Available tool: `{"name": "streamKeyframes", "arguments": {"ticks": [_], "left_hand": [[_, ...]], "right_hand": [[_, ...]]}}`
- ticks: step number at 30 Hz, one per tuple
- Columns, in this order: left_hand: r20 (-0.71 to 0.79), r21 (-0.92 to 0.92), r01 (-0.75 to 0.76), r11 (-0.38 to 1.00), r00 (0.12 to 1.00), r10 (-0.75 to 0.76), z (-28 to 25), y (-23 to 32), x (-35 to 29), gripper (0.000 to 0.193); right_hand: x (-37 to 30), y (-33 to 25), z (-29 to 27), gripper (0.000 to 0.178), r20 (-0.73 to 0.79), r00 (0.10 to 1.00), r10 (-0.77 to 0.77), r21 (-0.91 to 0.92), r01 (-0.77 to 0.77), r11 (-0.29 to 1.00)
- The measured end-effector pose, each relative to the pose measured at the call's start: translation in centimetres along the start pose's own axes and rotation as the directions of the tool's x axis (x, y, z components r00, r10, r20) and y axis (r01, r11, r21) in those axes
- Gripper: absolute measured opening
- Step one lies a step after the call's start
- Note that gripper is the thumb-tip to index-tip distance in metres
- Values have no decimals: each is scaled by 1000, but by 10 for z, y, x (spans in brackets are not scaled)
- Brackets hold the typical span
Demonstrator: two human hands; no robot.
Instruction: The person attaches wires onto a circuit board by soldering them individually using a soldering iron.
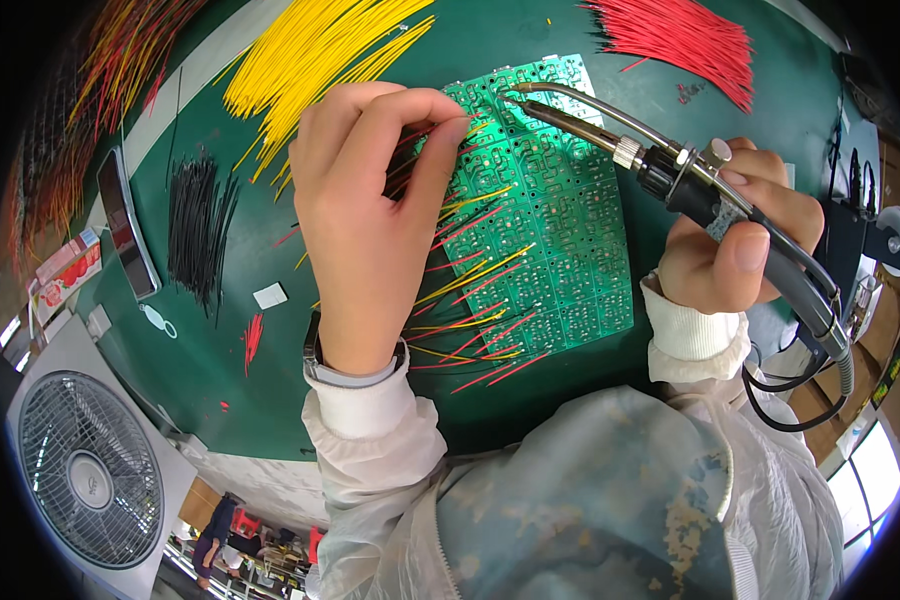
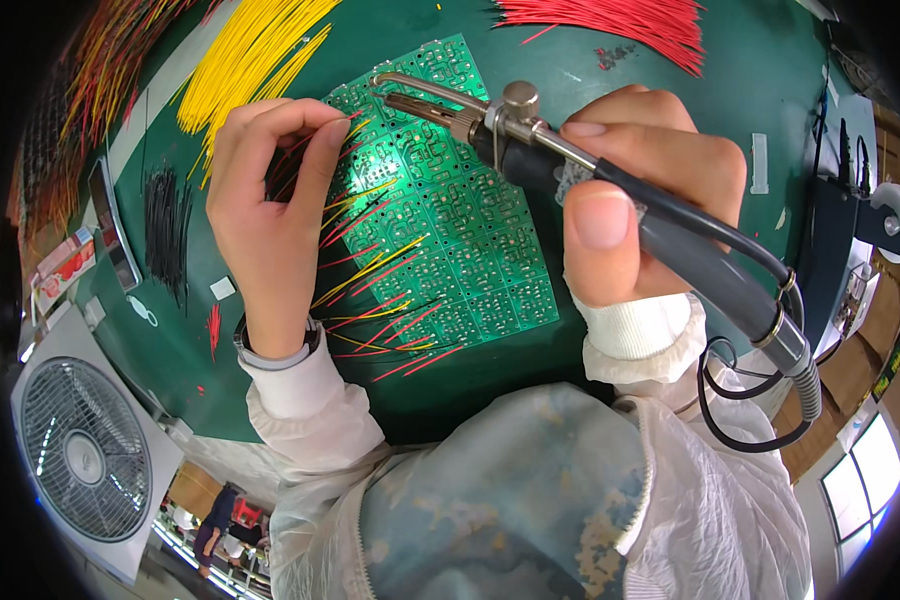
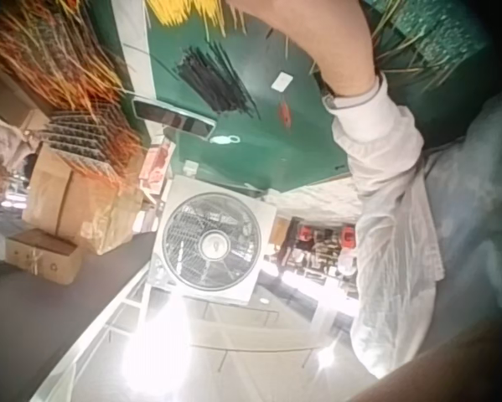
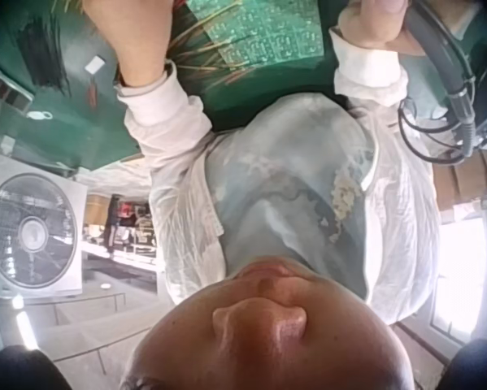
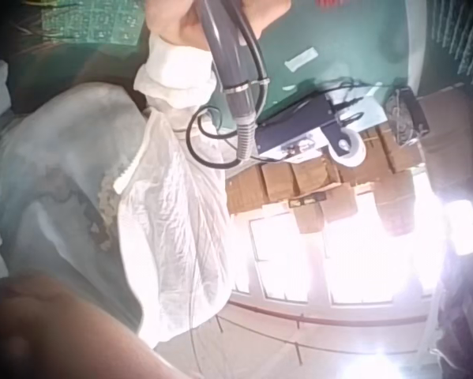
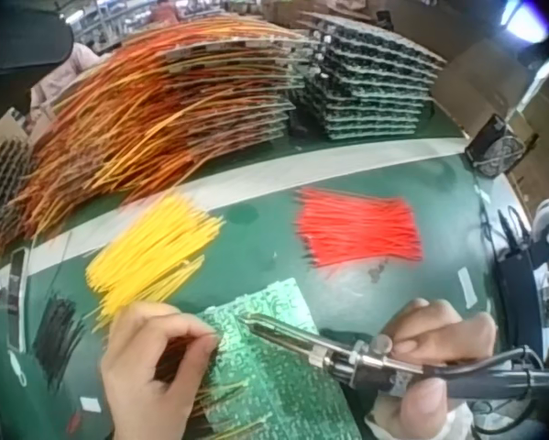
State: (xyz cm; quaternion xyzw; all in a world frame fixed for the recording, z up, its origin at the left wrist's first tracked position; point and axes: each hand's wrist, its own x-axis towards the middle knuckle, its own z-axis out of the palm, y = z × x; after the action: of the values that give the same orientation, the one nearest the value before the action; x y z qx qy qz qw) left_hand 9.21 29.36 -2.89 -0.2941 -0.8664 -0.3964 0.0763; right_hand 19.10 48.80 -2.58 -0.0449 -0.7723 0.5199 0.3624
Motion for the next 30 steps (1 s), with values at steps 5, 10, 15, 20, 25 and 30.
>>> {"name": "streamKeyframes", "arguments": {"ticks": [5, 10, 15, 20, 25, 30], "left_hand": [[3, 3, -3, 1000, 1000, 3, 1, -1, 0, 11], [14, 0, 9, 1000, 1000, -9, 0, 0, 0, 11], [-40, -20, 24, 1000, 999, -24, 3, 0, 2, 16], [20, 26, 12, 1000, 1000, -13, -1, 1, 1, 11], [15, 31, 8, 1000, 1000, -9, -1, 2, 1, 11], [-6, 14, 17, 1000, 1000, -17, 1, 1, 1, 13]], "right_hand": [[2, 8, -1, 45, 49, 997, -63, 151, 55, 987], [2, 10, -3, 42, 93, 991, -96, 175, 78, 982], [4, 12, -1, 39, 109, 983, -149, 130, 134, 982], [6, 13, -1, 37, 131, 977, -169, 144, 150, 978], [5, 13, -1, 37, 121, 979, -166, 165, 145, 976], [5, 14, -1, 37, 140, 974, -178, 144, 158, 977]]}}
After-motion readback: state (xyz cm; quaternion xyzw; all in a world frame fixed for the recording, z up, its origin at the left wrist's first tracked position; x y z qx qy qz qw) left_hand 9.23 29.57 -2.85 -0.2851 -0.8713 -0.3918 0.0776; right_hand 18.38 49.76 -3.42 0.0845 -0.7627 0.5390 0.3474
